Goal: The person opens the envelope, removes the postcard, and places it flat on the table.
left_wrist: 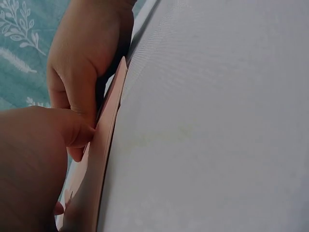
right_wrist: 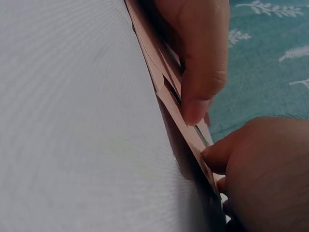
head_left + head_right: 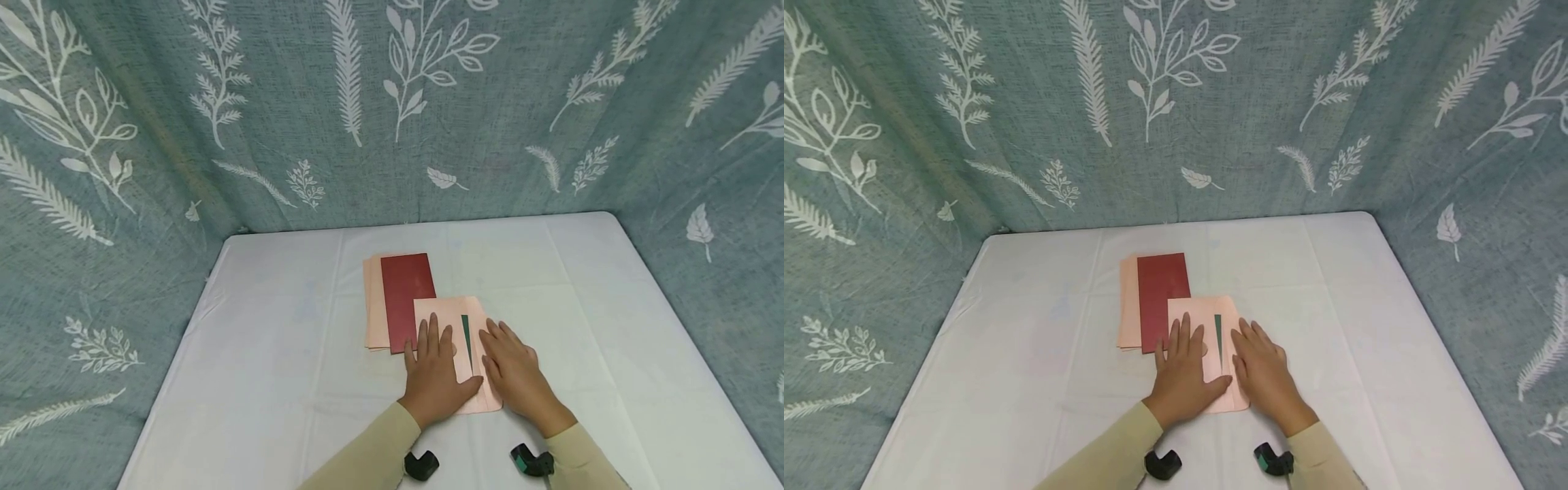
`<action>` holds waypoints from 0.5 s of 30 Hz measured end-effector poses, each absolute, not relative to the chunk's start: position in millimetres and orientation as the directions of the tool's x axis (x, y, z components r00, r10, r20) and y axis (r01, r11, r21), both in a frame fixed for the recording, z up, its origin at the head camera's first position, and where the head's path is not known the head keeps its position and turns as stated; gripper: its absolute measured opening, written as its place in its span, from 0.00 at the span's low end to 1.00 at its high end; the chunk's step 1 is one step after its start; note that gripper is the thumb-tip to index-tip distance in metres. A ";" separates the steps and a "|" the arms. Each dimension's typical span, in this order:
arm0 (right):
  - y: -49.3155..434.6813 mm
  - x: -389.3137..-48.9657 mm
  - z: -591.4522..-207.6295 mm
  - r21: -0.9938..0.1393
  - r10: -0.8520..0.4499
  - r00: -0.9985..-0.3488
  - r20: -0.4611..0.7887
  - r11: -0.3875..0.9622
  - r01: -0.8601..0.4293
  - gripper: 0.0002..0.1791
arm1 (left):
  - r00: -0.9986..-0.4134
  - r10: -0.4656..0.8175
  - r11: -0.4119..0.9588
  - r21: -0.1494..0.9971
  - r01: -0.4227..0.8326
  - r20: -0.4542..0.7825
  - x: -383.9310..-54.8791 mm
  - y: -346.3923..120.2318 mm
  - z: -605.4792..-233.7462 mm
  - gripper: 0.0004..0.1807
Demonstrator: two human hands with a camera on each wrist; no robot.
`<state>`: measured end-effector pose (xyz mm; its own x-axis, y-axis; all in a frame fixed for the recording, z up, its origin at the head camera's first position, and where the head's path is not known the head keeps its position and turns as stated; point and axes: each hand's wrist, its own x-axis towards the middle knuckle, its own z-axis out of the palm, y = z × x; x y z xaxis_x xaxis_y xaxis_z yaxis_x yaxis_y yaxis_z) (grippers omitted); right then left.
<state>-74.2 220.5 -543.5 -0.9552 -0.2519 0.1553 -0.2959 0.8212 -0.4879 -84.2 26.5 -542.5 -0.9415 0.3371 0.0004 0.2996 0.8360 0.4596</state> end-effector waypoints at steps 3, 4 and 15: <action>220.3 -74.4 -543.1 -0.486 -0.252 -0.955 0.156 0.822 -0.296 0.26 | -0.946 0.322 0.826 0.480 0.295 0.028 -84.9 27.9 -544.6 0.52; 220.2 -74.5 -543.1 -0.485 -0.251 -0.955 0.157 0.823 -0.296 0.26 | -0.947 0.318 0.823 0.485 0.294 0.034 -85.1 28.5 -544.8 0.50; 220.1 -74.4 -542.9 -0.490 -0.247 -0.958 0.149 0.822 -0.288 0.26 | -0.947 0.321 0.810 0.514 0.281 0.013 -85.1 31.1 -537.0 0.48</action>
<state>-74.4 220.1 -542.9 -0.9575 -0.2467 0.1494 -0.2884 0.8224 -0.4905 -85.1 31.1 -537.0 -0.9471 0.3207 0.0126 0.2812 0.8104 0.5139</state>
